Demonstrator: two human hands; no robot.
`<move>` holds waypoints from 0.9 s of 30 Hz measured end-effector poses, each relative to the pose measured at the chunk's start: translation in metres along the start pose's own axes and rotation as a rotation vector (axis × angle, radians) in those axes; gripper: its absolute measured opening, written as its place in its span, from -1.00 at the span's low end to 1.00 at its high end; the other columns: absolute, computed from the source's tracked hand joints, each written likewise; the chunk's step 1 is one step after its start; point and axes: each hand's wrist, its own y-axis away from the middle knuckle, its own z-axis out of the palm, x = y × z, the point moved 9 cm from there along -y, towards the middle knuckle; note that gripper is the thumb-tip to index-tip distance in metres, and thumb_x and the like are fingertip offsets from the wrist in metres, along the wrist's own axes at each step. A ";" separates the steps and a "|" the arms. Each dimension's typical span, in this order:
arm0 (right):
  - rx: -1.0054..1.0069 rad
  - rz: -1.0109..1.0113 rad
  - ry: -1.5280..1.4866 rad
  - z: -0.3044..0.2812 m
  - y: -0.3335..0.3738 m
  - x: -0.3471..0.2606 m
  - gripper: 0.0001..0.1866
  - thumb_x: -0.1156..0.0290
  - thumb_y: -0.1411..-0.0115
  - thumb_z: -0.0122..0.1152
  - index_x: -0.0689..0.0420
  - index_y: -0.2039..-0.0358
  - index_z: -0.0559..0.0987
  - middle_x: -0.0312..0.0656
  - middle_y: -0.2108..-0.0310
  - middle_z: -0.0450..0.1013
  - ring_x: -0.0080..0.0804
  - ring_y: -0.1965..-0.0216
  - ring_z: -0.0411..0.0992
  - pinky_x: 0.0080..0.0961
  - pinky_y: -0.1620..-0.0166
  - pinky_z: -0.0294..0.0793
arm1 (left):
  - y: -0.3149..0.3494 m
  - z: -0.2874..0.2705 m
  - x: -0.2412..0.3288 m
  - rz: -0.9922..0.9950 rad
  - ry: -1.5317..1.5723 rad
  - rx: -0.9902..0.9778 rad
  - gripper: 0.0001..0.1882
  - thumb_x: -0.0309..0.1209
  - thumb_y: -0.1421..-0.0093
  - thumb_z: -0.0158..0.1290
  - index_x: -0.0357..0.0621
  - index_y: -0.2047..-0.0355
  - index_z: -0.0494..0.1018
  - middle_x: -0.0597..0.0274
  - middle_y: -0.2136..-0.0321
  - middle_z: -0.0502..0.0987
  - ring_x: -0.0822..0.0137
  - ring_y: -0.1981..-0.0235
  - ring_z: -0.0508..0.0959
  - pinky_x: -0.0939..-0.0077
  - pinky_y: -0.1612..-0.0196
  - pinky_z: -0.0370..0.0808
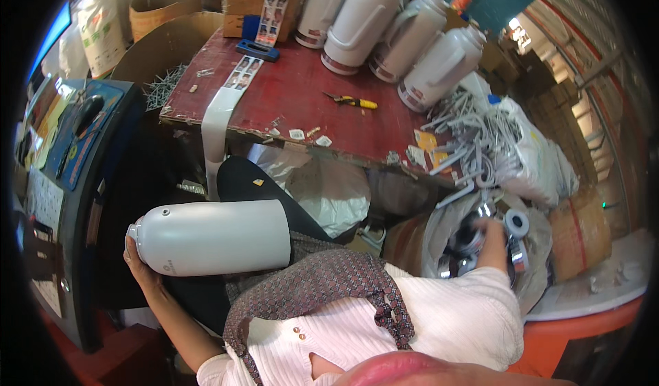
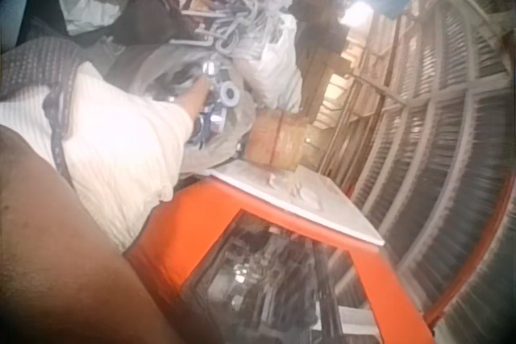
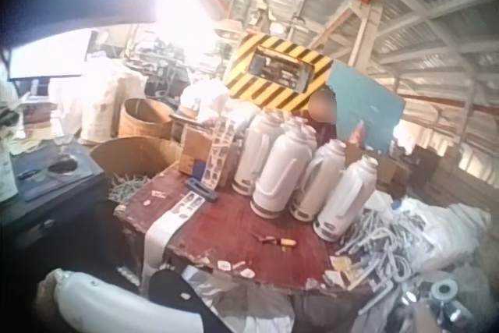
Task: The person repeatedly picks up gray thermos flasks, applies a small rectangular label to the body, and places them on a table. The person also handles metal rings and plastic handles, attaching them to the thermoses as part of the assembly process.
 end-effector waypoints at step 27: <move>0.355 -2.060 -1.325 -0.093 0.495 -0.513 -0.20 0.21 0.03 0.53 0.28 -0.17 0.41 -0.11 0.11 0.50 -0.41 0.22 0.50 -0.45 0.16 0.52 | 0.089 -0.039 0.001 0.111 0.385 0.541 -0.55 0.04 -0.34 -0.04 -0.08 0.07 0.47 0.20 0.17 0.56 0.22 0.11 0.56 0.24 0.02 0.56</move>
